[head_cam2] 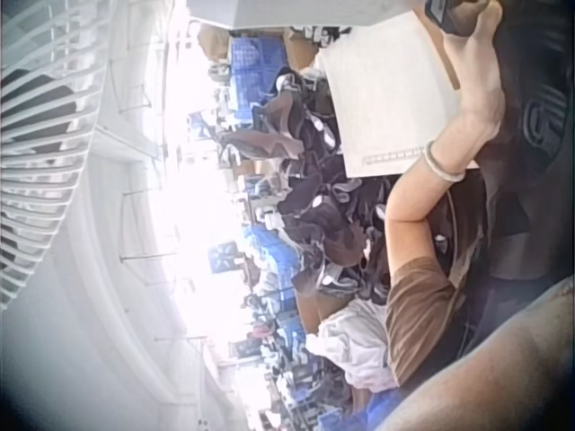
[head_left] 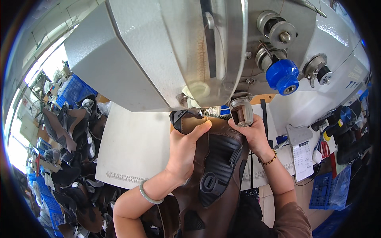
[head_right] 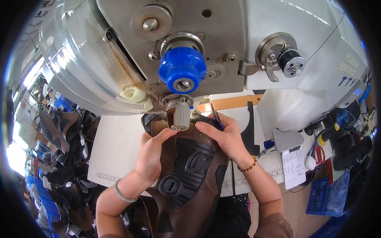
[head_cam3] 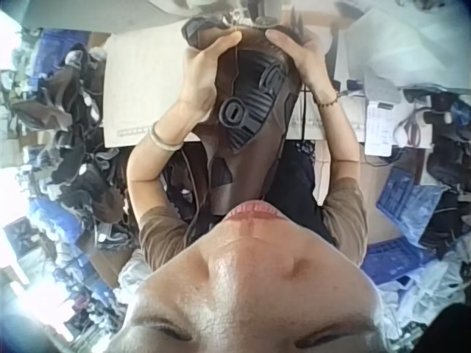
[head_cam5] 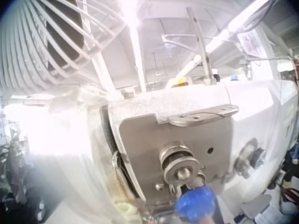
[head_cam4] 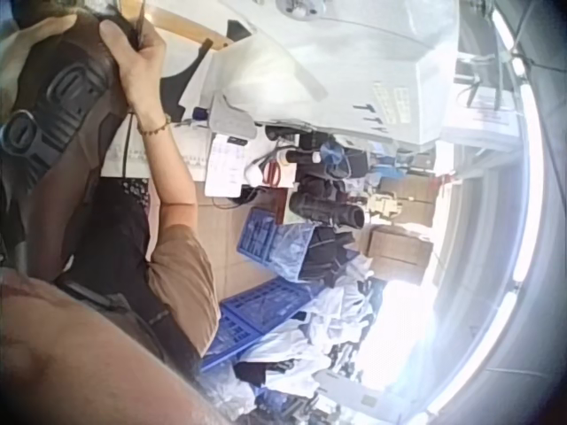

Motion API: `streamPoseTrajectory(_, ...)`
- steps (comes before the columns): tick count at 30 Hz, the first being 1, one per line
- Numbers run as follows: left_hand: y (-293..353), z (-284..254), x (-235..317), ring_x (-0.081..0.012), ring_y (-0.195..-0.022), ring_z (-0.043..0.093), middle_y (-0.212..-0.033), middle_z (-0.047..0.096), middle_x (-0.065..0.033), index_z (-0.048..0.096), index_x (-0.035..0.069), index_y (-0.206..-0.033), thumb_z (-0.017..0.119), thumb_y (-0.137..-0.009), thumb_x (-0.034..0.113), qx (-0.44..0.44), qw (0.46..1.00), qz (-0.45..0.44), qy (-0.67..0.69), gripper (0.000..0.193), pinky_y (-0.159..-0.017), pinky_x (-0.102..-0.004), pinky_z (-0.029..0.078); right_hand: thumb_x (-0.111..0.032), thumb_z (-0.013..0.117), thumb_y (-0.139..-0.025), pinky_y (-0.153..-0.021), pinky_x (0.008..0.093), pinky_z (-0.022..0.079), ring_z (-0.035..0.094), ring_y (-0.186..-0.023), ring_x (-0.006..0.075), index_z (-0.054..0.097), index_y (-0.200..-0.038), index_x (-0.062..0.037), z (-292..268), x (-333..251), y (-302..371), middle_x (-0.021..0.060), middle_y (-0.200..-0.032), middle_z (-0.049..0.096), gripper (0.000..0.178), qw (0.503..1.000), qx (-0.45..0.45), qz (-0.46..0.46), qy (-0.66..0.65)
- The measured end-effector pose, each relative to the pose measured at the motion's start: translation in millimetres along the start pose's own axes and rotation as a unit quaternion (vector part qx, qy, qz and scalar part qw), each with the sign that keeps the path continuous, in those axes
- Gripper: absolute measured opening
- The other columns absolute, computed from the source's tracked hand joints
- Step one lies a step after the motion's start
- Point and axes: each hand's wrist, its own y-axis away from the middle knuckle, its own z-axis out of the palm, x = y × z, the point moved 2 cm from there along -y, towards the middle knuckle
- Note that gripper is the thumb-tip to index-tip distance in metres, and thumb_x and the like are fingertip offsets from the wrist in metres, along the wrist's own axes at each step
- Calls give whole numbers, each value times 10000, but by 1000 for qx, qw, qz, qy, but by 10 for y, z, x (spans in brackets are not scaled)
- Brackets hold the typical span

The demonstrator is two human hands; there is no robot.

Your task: The person assembles boot upper pieces and stitches them together using a sewing machine, trimming thread with snips.

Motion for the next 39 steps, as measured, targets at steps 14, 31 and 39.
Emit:
streamPoseTrajectory(14,-96,-24,39,-28,-654,503,-752,606,28,661,-10,-838,653,-812,91,-27,999,15,-40,105,-569,-206,400,-193,696,-815,-680,189,424,532,-752,39,616,-914,-17,39,-10,-14,-8,-832,616,218,999,16,3,-35)
streamPoseTrajectory(31,-131,-24,47,-47,-733,546,-837,623,-1,619,-3,-913,638,-813,48,-49,997,41,-50,114,-641,-210,429,-173,696,-807,-641,180,406,512,-705,29,620,-879,-24,56,43,-36,-24,-792,599,182,995,38,19,-92)
streamPoseTrajectory(39,-189,-97,137,-67,-779,560,-882,621,-19,602,14,-995,668,-798,67,-91,994,-2,-64,214,-696,-219,454,-223,686,-819,-618,175,386,486,-683,17,633,-869,-12,67,74,37,-39,-755,590,223,999,35,7,-34)
